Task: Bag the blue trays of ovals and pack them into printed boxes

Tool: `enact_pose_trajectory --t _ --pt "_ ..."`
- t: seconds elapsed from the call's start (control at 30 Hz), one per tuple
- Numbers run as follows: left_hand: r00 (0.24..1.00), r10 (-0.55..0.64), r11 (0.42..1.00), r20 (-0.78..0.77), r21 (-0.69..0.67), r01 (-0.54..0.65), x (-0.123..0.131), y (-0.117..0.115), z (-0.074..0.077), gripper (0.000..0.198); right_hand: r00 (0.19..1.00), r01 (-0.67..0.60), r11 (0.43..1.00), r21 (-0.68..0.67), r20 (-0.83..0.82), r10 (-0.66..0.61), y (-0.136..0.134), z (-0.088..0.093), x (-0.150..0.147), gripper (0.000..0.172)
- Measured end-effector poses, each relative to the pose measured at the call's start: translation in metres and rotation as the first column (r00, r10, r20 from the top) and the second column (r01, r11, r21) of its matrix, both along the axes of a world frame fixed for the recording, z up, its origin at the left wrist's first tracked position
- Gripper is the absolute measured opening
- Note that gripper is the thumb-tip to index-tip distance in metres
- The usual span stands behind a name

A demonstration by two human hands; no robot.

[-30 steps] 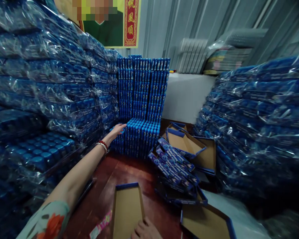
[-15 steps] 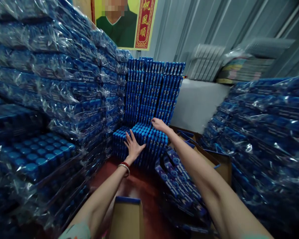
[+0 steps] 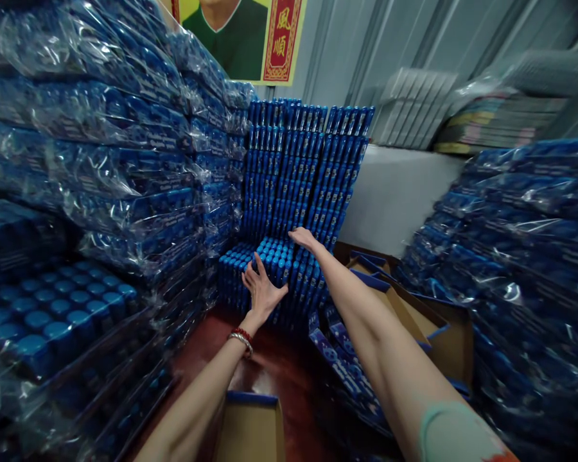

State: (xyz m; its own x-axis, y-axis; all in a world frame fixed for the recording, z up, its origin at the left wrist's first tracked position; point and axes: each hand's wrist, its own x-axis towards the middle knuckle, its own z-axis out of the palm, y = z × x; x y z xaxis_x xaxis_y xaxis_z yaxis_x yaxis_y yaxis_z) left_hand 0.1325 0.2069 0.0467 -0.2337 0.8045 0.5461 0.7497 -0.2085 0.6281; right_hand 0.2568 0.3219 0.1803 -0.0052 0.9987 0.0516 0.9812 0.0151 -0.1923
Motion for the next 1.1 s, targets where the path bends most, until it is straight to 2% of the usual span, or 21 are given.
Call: enact_pose_trajectory --t 0.17,0.3,0.47,0.6,0.73,0.8,0.87,0.93,1.0,1.1 --pt "0.997 0.076 0.996 0.012 0.037 -0.076 -0.001 -0.02 -0.002 0.111 0.999 -0.045 0.999 0.003 0.011 0.045 0.002 -0.005 -0.027 0.057" --pt "0.995 0.092 0.994 0.031 0.059 -0.094 -0.007 -0.025 -0.004 0.11 0.992 -0.124 0.991 -0.053 -0.019 0.123 0.002 -0.017 -0.047 0.057" --pt "0.998 0.021 0.998 0.054 0.057 -0.024 -0.016 -0.033 -0.009 0.113 0.99 -0.139 0.987 -0.075 -0.044 0.136 -0.012 -0.02 -0.059 0.056" --pt "0.995 0.012 1.0 0.098 0.023 -0.015 -0.018 -0.058 -0.012 0.117 0.993 -0.109 0.991 -0.074 -0.053 0.105 -0.034 -0.021 -0.066 0.058" --pt "0.992 0.025 0.999 0.127 0.043 -0.031 -0.027 -0.105 -0.013 0.118 0.997 -0.06 0.996 -0.064 -0.059 0.056 -0.08 -0.023 -0.085 0.06" --pt "0.989 0.034 0.998 0.144 0.047 -0.041 -0.035 -0.138 -0.016 0.12 0.997 -0.043 0.998 -0.05 -0.06 0.04 -0.114 -0.027 -0.097 0.06" --pt "0.986 0.049 0.998 0.158 0.022 -0.053 -0.043 -0.178 -0.026 0.123 0.997 -0.048 0.998 -0.031 -0.061 0.046 -0.155 -0.04 -0.106 0.058" --pt "0.987 0.061 0.998 0.148 -0.037 -0.056 -0.049 -0.22 -0.044 0.122 0.996 -0.061 0.998 -0.031 -0.065 0.059 -0.197 -0.063 -0.111 0.057" --pt "0.992 0.06 0.992 0.111 -0.115 -0.048 -0.051 -0.259 -0.069 0.12 0.996 -0.057 0.995 -0.08 -0.079 0.051 -0.234 -0.095 -0.11 0.057" --pt "0.998 0.05 0.976 0.033 -0.213 -0.042 -0.051 -0.302 -0.109 0.116 0.994 -0.033 0.985 -0.168 -0.106 0.015 -0.274 -0.144 -0.102 0.058"
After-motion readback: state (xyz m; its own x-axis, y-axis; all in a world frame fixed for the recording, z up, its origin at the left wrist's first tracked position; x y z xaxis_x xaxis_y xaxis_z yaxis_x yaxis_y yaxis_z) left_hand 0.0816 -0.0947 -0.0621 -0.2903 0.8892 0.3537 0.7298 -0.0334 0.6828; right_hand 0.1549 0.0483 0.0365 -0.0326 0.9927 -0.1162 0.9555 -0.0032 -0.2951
